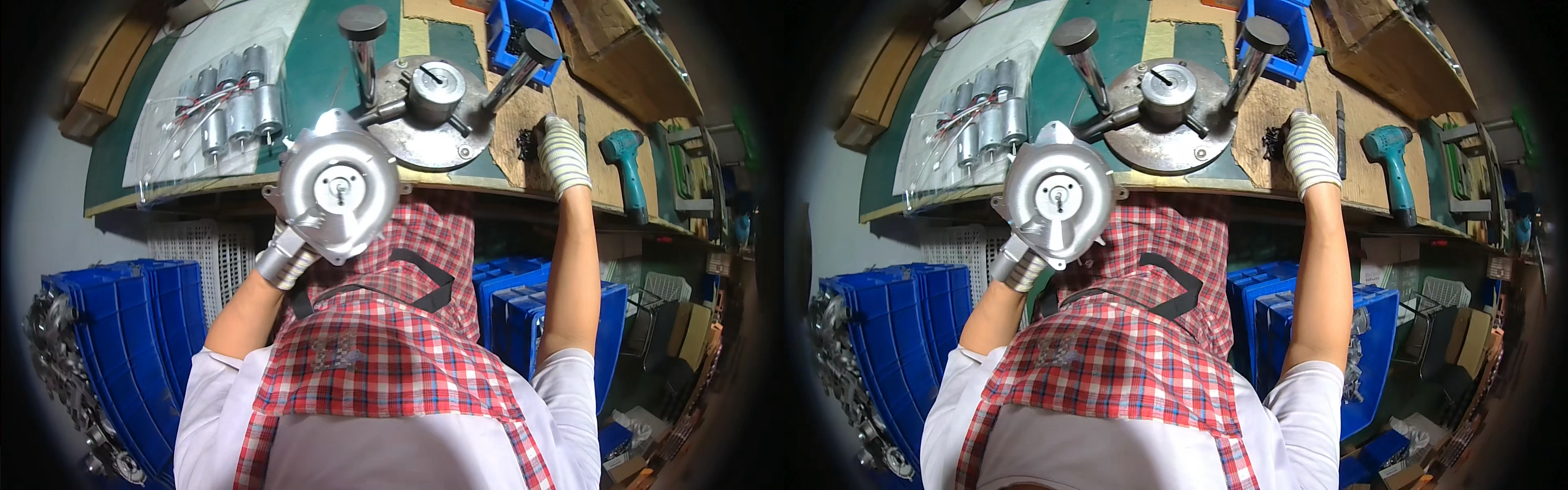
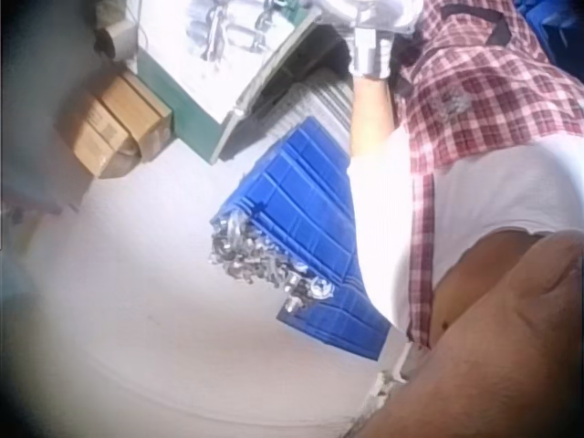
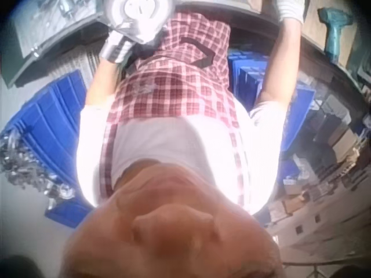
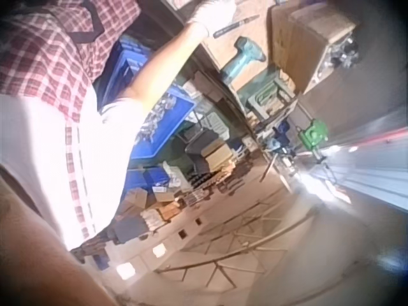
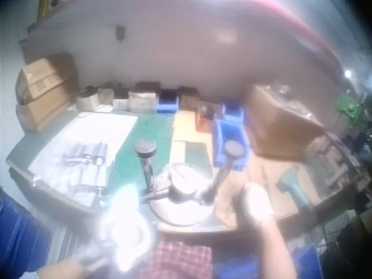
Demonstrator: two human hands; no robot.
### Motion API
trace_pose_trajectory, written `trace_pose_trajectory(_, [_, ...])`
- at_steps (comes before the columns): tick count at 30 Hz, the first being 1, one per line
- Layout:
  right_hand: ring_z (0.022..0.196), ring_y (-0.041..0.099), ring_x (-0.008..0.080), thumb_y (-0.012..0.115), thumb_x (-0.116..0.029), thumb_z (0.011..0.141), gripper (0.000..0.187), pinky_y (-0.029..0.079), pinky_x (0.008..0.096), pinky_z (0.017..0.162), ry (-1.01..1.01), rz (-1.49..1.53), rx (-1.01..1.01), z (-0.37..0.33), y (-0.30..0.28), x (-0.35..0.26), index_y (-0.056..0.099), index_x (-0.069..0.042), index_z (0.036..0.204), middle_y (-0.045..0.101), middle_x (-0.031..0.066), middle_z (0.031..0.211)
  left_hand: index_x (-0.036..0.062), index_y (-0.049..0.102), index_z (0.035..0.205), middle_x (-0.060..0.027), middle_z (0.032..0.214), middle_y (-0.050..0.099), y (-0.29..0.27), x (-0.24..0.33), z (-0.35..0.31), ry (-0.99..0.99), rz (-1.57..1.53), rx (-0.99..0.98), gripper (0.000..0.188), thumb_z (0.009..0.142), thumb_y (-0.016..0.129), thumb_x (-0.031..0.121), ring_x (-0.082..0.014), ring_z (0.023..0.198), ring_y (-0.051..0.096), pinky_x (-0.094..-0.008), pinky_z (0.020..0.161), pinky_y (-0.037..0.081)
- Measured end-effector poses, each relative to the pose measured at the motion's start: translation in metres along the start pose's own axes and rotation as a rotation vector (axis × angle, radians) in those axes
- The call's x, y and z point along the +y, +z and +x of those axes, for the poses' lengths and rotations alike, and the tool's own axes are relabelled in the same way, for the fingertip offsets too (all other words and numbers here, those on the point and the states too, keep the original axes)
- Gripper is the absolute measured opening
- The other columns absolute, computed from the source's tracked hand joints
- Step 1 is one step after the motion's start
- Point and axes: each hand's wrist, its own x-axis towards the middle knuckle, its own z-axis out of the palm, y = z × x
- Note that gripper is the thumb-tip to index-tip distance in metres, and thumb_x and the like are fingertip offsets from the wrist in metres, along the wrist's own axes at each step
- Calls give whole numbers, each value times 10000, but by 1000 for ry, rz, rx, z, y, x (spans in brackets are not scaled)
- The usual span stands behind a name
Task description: The person assembles a metal housing with a cylindrical motor using a cordless drill and a bench vise. They insert screws, tighten them with the drill, and secure the assembly in the vise to check fit. The process repeats for multiple units, with finished assemblies placed on the workbench.
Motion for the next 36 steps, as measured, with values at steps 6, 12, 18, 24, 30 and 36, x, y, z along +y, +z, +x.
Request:
trace_pose_trajectory(6, [831, 617, 175, 619, -136, 991, 122, 506, 335, 777, 253, 1077, 317, -54, -46, -42, 669, -26, 1002, 681, 69, 912, 54, 407, 1472, -109, 1416, 548, 22, -10, -18, 52, 130, -52, 678, 917, 700, 311, -218, 1289, 553, -379, 1104, 450])
trace_pose_trajectory(12, [1174, 519, 313, 677, -182, 856, 143, 401, 415, 1032, -230, 1165, 146, -147, -69, -157, 713, -72, 940, 614, 141, 1096, 48, 383, 1487, -109, 1420, 539, 46, -24, -29, 147, 427, -244, 792, 858, 788, 305, -219, 1305, 535, -364, 1115, 430])
trace_pose_trajectory(18, [1141, 536, 324, 701, -191, 839, 160, 416, 417, 1002, -187, 912, 204, -164, -54, -171, 740, -64, 928, 601, 160, 1167, 40, 489, 1401, -116, 1323, 591, 77, -15, -48, 311, 681, -183, 694, 826, 811, 258, -238, 1213, 586, -356, 1028, 475])
trace_pose_trajectory(24, [1149, 552, 260, 767, -157, 841, 192, 502, 345, 915, -70, 972, 201, -167, -39, -174, 687, -53, 981, 531, 147, 1264, 31, 578, 1283, -126, 1215, 636, 88, -1, -46, 152, 481, -162, 536, 833, 785, 234, -255, 1134, 613, -372, 964, 500])
trace_pose_trajectory(30, [995, 600, 318, 752, -245, 872, 315, 498, 402, 879, 130, 1301, 239, -145, -34, -149, 622, -14, 1042, 603, 157, 1062, 29, 468, 1415, -96, 1353, 581, 62, -33, -33, -62, 86, -250, 637, 877, 768, 195, -196, 1239, 573, -347, 1076, 464])
trace_pose_trajectory(36, [909, 659, 318, 695, -190, 932, 175, 525, 399, 805, 29, 396, 295, -94, -11, -41, 686, -51, 1038, 671, 160, 957, 31, 440, 1440, -95, 1370, 571, 58, -22, -24, 10, 84, -235, 683, 870, 780, 188, -192, 1249, 568, -342, 1082, 459])
